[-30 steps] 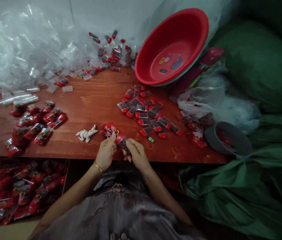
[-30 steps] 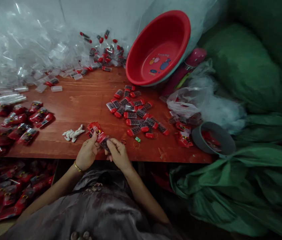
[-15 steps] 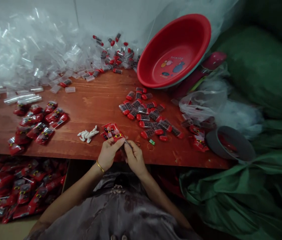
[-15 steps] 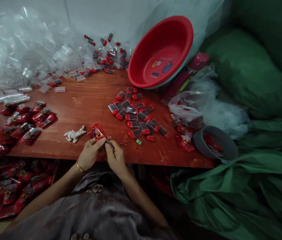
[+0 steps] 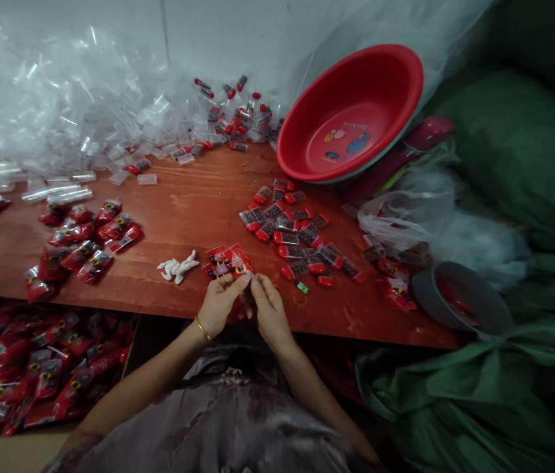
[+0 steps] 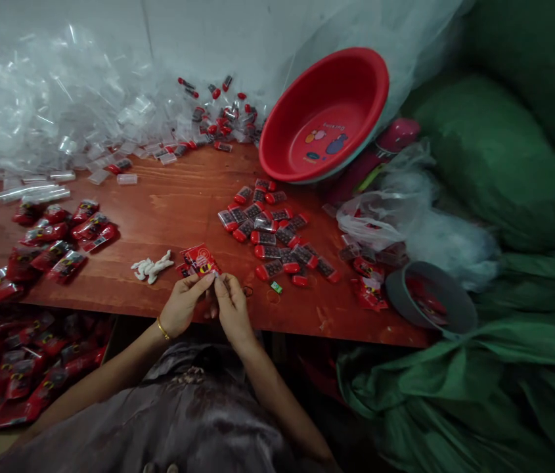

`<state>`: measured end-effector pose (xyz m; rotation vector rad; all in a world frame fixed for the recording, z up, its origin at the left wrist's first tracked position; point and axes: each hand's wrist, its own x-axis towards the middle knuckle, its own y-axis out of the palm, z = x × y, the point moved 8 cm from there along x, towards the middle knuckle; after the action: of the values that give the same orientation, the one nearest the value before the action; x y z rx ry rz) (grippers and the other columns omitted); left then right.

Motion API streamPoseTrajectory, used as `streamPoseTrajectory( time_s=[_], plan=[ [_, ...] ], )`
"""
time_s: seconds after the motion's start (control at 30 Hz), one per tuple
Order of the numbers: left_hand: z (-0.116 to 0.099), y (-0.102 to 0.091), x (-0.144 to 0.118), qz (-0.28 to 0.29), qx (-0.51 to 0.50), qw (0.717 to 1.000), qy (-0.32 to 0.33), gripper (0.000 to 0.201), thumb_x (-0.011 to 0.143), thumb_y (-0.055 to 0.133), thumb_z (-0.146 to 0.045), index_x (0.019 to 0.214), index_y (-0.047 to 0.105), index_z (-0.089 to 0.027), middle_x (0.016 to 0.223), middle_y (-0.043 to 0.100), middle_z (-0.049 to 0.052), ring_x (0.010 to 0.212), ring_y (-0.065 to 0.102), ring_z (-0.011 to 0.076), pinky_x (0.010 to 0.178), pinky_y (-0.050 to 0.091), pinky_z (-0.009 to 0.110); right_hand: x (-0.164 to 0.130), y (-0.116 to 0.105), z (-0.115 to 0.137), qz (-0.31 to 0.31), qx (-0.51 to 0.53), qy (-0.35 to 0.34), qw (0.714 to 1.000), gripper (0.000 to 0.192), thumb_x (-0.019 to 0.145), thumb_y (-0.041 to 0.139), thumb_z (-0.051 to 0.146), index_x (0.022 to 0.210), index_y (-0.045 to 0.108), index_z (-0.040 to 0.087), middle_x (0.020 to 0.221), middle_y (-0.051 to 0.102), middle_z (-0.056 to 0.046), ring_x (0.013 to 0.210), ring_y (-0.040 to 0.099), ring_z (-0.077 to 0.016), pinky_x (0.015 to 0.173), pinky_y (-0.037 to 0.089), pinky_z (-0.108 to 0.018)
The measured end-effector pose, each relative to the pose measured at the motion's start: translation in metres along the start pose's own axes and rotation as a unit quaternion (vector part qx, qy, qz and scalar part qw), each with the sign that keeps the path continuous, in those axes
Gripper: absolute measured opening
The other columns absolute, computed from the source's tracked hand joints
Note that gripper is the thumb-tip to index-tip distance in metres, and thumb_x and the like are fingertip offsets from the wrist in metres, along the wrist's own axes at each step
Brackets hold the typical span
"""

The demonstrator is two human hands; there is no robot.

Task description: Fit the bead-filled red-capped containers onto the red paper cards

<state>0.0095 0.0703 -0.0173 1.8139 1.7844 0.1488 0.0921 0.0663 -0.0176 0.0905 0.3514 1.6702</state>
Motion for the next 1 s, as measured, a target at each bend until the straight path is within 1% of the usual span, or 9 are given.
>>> streamPoseTrajectory(
  time_s=[0.13, 0.27, 0.37, 0.47, 0.53, 0.67, 0.8, 0.9, 1.0],
  plan=[
    [-0.009, -0.011, 0.004, -0.052, -0.043, 0.998, 0.02, 0.032, 0.058, 0.078, -0.04, 0.064, 0.063, -0.012, 0.054, 0.057, -0.002, 0.045, 0.05, 0.0061, 0.043, 0.04, 0.018, -0.002, -0.001, 0.003, 0.017, -0.018, -0.03, 0.999, 0.025, 0.081, 0.057, 0.044, 0.092, 0.049, 0.022, 0.074, 0.06, 0.005, 0.042, 0.049, -0.0048, 0.044, 0.043, -0.019],
    [-0.006, -0.014, 0.004, -0.043, -0.066, 0.997, 0.018, 0.032, 0.059, 0.078, -0.041, 0.064, 0.066, -0.012, 0.058, 0.06, 0.001, 0.05, 0.05, 0.0072, 0.048, 0.041, 0.02, 0.002, -0.01, 0.009, -0.005, -0.081, -0.06, 0.995, 0.023, 0.081, 0.058, 0.042, 0.088, 0.05, 0.021, 0.066, 0.062, 0.005, 0.04, 0.052, -0.0065, 0.042, 0.042, -0.019],
    [-0.005, -0.014, -0.002, -0.018, -0.071, 0.997, 0.031, 0.029, 0.058, 0.08, -0.032, 0.079, 0.071, -0.014, 0.072, 0.068, 0.003, 0.061, 0.057, 0.0104, 0.06, 0.045, 0.024, 0.011, -0.012, 0.009, -0.006, -0.102, -0.07, 0.992, 0.026, 0.076, 0.064, 0.042, 0.08, 0.05, 0.021, 0.053, 0.057, 0.007, 0.037, 0.052, -0.0082, 0.039, 0.042, -0.019],
    [-0.011, -0.014, -0.008, 0.011, -0.063, 0.997, 0.044, 0.04, 0.058, 0.079, -0.024, 0.097, 0.07, -0.018, 0.084, 0.07, 0.004, 0.067, 0.059, 0.0131, 0.062, 0.046, 0.026, 0.017, -0.004, 0.008, 0.016, -0.111, -0.087, 0.99, 0.028, 0.075, 0.065, 0.043, 0.072, 0.049, 0.021, 0.051, 0.056, 0.007, 0.038, 0.052, -0.0087, 0.04, 0.043, -0.02],
    [-0.018, -0.019, -0.009, 0.001, -0.065, 0.997, 0.04, 0.038, 0.056, 0.079, -0.023, 0.092, 0.071, -0.017, 0.083, 0.07, 0.004, 0.068, 0.06, 0.0143, 0.061, 0.046, 0.026, 0.017, 0.003, 0.007, 0.024, -0.126, -0.105, 0.986, 0.026, 0.077, 0.063, 0.043, 0.075, 0.051, 0.021, 0.054, 0.057, 0.006, 0.042, 0.052, -0.0089, 0.043, 0.044, -0.02],
    [-0.027, -0.031, -0.008, -0.047, -0.065, 0.996, 0.027, 0.021, 0.051, 0.08, -0.021, 0.069, 0.071, -0.015, 0.069, 0.068, 0.002, 0.062, 0.059, 0.0118, 0.062, 0.045, 0.024, 0.012, 0.007, 0.01, 0.0, -0.218, -0.132, 0.967, 0.02, 0.082, 0.057, 0.037, 0.096, 0.054, 0.023, 0.072, 0.062, 0.002, 0.051, 0.055, -0.01, 0.049, 0.046, -0.022],
    [-0.028, -0.031, -0.005, -0.034, -0.058, 0.997, 0.027, 0.021, 0.055, 0.079, -0.026, 0.069, 0.071, -0.014, 0.069, 0.068, 0.002, 0.065, 0.058, 0.0118, 0.066, 0.046, 0.024, 0.01, 0.006, 0.011, 0.02, -0.254, -0.119, 0.96, 0.015, 0.085, 0.053, 0.036, 0.094, 0.054, 0.023, 0.066, 0.061, 0.003, 0.048, 0.054, -0.0105, 0.046, 0.045, -0.023],
    [-0.037, -0.033, -0.004, -0.033, -0.032, 0.996, 0.071, 0.024, 0.065, 0.075, -0.033, 0.08, 0.071, -0.014, 0.073, 0.068, 0.002, 0.068, 0.059, 0.0117, 0.068, 0.046, 0.023, 0.008, 0.006, 0.01, 0.034, -0.217, -0.093, 0.971, 0.016, 0.084, 0.054, 0.038, 0.087, 0.053, 0.022, 0.058, 0.058, 0.005, 0.043, 0.051, -0.009, 0.042, 0.043, -0.021],
    [-0.043, -0.033, -0.003, -0.033, -0.007, 0.996, 0.083, 0.025, 0.067, 0.074, -0.035, 0.079, 0.069, -0.014, 0.07, 0.067, 0.002, 0.063, 0.058, 0.0104, 0.062, 0.045, 0.022, 0.007, 0.01, 0.007, 0.038, -0.15, -0.055, 0.986, 0.021, 0.08, 0.058, 0.041, 0.084, 0.052, 0.021, 0.058, 0.06, 0.005, 0.041, 0.052, -0.0084, 0.041, 0.045, -0.02]
  ],
)
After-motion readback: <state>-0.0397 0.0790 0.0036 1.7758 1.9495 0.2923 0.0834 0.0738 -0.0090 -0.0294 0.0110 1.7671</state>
